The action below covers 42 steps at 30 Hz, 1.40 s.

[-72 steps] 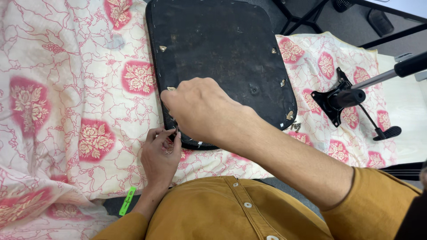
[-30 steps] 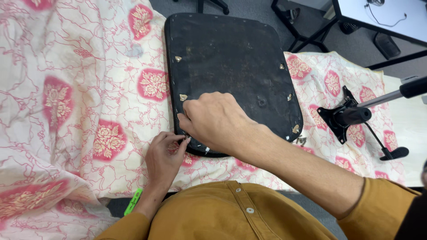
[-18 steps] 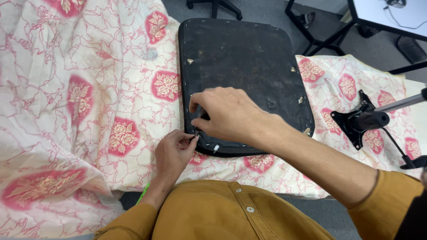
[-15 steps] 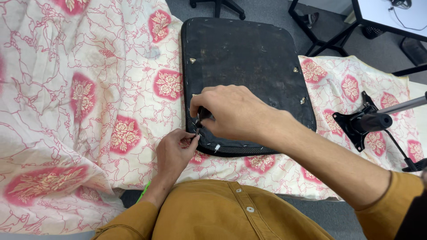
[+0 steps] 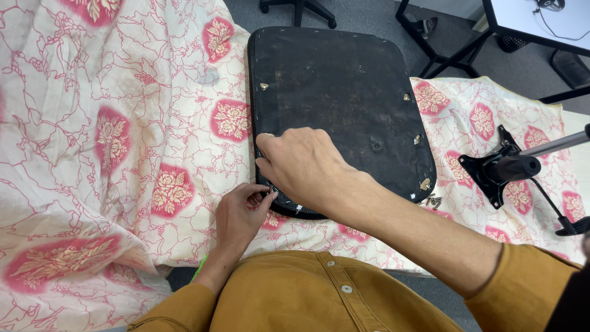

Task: The person uses a screwdriver to remove screws from the underside of a black chair seat. They work along the perimeter, unscrewing fasteners and placing them on the patterned cloth below. The chair base is visible nearby, and the person continues removing screws throughout the clip.

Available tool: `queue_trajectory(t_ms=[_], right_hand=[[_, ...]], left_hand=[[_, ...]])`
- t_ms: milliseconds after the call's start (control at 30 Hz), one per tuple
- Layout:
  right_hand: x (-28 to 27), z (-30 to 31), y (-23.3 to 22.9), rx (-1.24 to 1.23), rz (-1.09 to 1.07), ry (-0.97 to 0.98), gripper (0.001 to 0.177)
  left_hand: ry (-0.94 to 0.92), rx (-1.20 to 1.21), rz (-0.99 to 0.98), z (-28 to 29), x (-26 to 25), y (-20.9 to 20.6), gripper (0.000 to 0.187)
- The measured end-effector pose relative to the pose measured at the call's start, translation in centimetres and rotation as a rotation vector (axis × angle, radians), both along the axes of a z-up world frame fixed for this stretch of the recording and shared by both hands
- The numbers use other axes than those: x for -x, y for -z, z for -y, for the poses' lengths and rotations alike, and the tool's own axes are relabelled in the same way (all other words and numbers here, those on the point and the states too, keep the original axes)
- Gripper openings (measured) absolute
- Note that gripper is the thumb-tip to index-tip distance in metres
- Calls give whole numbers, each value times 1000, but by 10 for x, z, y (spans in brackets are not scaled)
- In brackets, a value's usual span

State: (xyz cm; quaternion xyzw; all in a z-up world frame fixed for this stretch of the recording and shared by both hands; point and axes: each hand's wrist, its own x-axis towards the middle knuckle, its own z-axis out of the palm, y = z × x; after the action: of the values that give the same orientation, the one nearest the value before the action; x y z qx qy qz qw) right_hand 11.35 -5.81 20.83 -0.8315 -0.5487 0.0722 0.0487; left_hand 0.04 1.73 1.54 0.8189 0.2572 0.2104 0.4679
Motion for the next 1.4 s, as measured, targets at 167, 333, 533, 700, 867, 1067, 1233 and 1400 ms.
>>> queue_trajectory(t_ms=[167, 333, 533, 700, 867, 1067, 1233, 1400], right_hand=[[-2, -11, 1, 288, -17, 163, 56], [-17, -7, -12, 262, -18, 128, 49], [-24, 6, -27, 192, -153, -94, 22], [-13, 5, -23, 153, -158, -199, 22], [2, 5, -7, 135, -124, -168, 23], [5, -4, 0, 146, -39, -44, 28], [-4, -5, -9, 317, -50, -21, 30], [-17, 3, -16, 248, -180, -88, 25]], left_hand=[[1, 8, -2, -1, -1, -1, 20], [-5, -54, 37, 1, -2, 1, 18], [-19, -35, 30, 3, -3, 2, 18], [-15, 1, 60, 2, 0, 4, 17], [-16, -5, 44, 5, 2, 10, 17], [-1, 29, 58, 3, -1, 13, 14], [34, 19, 106, 0, -1, 8, 15], [14, 102, 91, 3, -1, 4, 13]])
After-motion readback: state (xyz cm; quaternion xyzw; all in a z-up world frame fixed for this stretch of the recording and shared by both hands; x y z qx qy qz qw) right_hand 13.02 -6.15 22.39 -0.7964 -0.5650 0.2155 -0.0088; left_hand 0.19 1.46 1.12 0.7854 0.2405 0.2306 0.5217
